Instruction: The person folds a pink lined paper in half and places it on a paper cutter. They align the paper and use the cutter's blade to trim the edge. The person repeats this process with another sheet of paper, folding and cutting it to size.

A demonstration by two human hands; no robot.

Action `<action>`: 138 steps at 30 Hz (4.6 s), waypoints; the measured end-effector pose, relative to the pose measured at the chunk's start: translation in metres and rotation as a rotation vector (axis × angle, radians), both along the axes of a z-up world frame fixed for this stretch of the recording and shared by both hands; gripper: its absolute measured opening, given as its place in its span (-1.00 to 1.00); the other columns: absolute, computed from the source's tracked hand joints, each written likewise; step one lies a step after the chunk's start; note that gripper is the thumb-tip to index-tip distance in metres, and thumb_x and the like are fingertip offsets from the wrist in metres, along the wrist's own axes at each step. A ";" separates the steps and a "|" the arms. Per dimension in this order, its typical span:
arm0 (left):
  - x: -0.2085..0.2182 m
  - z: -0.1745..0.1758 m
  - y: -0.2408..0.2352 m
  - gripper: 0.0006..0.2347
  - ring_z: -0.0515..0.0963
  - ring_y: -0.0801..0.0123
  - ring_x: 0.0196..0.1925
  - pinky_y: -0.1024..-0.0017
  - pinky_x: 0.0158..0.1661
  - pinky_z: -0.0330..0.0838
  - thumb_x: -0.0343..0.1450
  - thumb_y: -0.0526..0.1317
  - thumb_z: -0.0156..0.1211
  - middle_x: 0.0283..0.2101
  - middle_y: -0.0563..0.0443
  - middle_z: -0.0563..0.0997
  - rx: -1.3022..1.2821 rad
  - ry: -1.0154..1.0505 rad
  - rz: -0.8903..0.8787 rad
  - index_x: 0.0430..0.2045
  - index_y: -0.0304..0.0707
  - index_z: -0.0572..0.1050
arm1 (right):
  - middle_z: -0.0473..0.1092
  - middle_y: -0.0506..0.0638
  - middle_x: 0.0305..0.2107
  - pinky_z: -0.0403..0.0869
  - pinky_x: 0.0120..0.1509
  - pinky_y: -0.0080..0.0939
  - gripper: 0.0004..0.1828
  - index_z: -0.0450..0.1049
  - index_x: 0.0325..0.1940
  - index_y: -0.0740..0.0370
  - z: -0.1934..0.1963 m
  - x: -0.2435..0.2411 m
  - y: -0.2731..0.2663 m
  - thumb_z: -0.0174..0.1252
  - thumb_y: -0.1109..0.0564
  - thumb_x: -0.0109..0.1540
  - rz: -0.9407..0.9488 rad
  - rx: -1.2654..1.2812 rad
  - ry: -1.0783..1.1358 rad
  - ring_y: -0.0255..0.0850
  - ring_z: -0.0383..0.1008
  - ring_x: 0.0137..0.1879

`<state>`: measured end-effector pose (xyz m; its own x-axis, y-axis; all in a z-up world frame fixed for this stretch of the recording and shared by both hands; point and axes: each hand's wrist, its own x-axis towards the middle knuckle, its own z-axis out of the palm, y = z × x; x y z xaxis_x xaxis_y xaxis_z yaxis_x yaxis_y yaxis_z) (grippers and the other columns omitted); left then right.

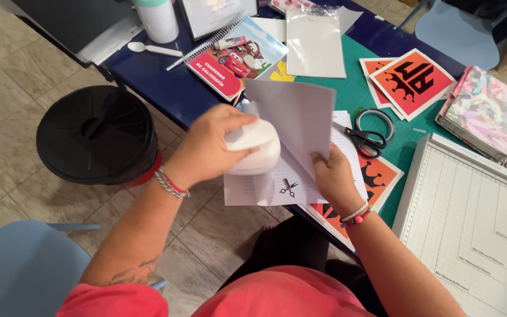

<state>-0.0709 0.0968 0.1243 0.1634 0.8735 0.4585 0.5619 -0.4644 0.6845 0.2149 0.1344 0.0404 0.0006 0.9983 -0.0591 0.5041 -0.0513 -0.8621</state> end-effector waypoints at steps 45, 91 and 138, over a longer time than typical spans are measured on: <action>0.143 -0.017 0.040 -0.61 0.62 0.10 0.12 0.17 0.15 0.51 0.37 -0.33 0.22 0.10 -0.21 0.62 -1.043 -0.797 -0.589 0.11 -0.45 0.48 | 0.08 0.15 0.42 -0.03 0.62 0.36 -0.48 0.21 0.38 0.08 0.058 0.160 -0.142 0.05 0.25 0.32 0.083 0.831 -0.170 0.16 0.14 0.53; 0.354 -0.033 -0.013 -0.85 0.49 0.64 -0.18 0.61 -0.21 0.40 0.47 -0.14 0.27 -0.26 0.29 0.60 -0.459 -0.650 -0.847 -0.23 -0.19 0.65 | 0.45 0.09 0.06 0.43 0.33 -0.14 -0.52 0.38 0.19 0.26 0.065 0.288 -0.189 0.31 0.19 0.22 -0.655 0.754 0.142 -0.19 0.42 0.19; 0.209 -0.107 -0.056 -0.68 0.50 -0.04 0.28 0.09 0.13 0.41 0.35 -0.03 0.40 0.22 -0.26 0.49 0.433 0.557 -0.500 -0.10 -0.06 0.52 | 0.36 -0.02 -0.07 0.50 0.50 -0.24 -0.77 0.31 -0.03 0.44 0.059 0.277 -0.242 0.25 0.34 0.60 -0.665 0.553 -0.167 -0.31 0.40 0.14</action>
<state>0.1382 0.0404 0.0177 0.7822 0.4055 0.4730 0.4227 -0.9031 0.0752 0.4919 -0.1076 0.0996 0.5575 0.6735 0.4854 0.6398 0.0240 -0.7682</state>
